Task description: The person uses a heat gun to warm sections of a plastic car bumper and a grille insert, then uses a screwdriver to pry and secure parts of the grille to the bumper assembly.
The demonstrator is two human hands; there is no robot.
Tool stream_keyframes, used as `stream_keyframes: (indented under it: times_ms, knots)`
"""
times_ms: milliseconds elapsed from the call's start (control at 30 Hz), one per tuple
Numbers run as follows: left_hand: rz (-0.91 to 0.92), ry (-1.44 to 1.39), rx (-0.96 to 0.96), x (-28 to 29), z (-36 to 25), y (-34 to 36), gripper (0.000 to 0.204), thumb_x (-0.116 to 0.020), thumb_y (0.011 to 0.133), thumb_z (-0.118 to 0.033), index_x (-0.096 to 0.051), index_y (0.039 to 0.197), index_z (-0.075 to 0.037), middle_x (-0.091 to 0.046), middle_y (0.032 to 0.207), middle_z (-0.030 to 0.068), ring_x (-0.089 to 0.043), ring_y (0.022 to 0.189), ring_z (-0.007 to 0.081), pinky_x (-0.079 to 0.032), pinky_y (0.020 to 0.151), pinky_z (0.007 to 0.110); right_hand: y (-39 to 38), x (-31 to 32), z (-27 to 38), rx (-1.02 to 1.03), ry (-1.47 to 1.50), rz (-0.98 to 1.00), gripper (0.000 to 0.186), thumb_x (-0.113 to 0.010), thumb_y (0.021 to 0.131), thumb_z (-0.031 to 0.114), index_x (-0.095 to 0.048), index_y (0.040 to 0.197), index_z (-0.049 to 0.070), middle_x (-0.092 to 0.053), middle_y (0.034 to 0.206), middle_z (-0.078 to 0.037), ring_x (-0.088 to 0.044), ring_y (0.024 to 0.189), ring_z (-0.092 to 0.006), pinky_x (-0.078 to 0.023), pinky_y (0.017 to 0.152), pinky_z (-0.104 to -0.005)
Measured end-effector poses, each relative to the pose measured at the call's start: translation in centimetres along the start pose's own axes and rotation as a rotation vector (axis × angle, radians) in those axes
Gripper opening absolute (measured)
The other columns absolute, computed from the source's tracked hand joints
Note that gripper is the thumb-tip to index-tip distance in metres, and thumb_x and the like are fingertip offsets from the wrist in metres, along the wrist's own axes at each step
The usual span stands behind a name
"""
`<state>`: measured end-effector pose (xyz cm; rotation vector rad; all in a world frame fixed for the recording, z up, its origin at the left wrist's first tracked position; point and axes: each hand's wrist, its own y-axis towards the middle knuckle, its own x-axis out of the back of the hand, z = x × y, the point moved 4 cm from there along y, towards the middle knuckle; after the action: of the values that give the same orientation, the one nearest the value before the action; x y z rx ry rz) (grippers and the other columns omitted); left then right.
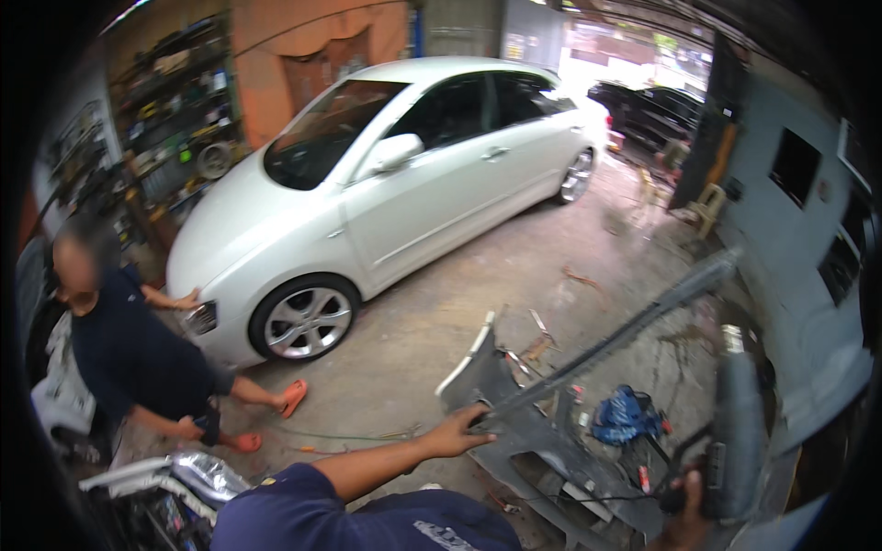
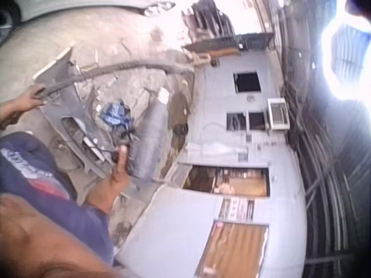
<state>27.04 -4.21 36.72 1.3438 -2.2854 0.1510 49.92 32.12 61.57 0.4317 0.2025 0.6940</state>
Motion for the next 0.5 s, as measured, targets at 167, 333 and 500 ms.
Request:
stream_keyframes:
  times_ms: [167,333,500]
  knots:
    - [0.019,0.061,0.143,-0.5,0.4,-0.8,0.078,-0.084,0.088,-0.041,-0.051,0.146,-0.001,-0.063,0.139,0.0303,-0.061,0.133,0.0449,-0.048,0.112,0.049,-0.2,-1.4,1.1,-0.067,0.001,-0.060,0.047,-0.079,0.091,0.018,-0.065,0.130,-0.003,-0.069,0.098,-0.012,-0.065,0.071,-0.0185,-0.055,0.064,-0.0326]
    - [-0.067,0.125,0.161,0.1,0.4,-1.2,0.069,-0.085,0.078,-0.031,-0.055,0.131,0.001,-0.066,0.121,0.0298,-0.066,0.114,0.0478,-0.052,0.099,0.052,-0.2,-0.4,1.4,-0.160,-0.019,0.000,0.042,-0.081,0.087,0.010,-0.067,0.125,-0.003,-0.072,0.098,-0.013,-0.068,0.073,-0.0180,-0.057,0.065,-0.0318]
    - [-0.167,0.251,0.114,-0.8,-2.2,-1.6,0.065,-0.087,0.075,-0.029,-0.055,0.122,0.002,-0.065,0.110,0.0270,-0.065,0.104,0.0469,-0.052,0.092,0.053,-0.4,0.9,0.7,-0.125,-0.120,0.008,0.037,-0.083,0.088,0.008,-0.068,0.120,-0.003,-0.073,0.097,-0.012,-0.069,0.073,-0.0174,-0.057,0.065,-0.0312]
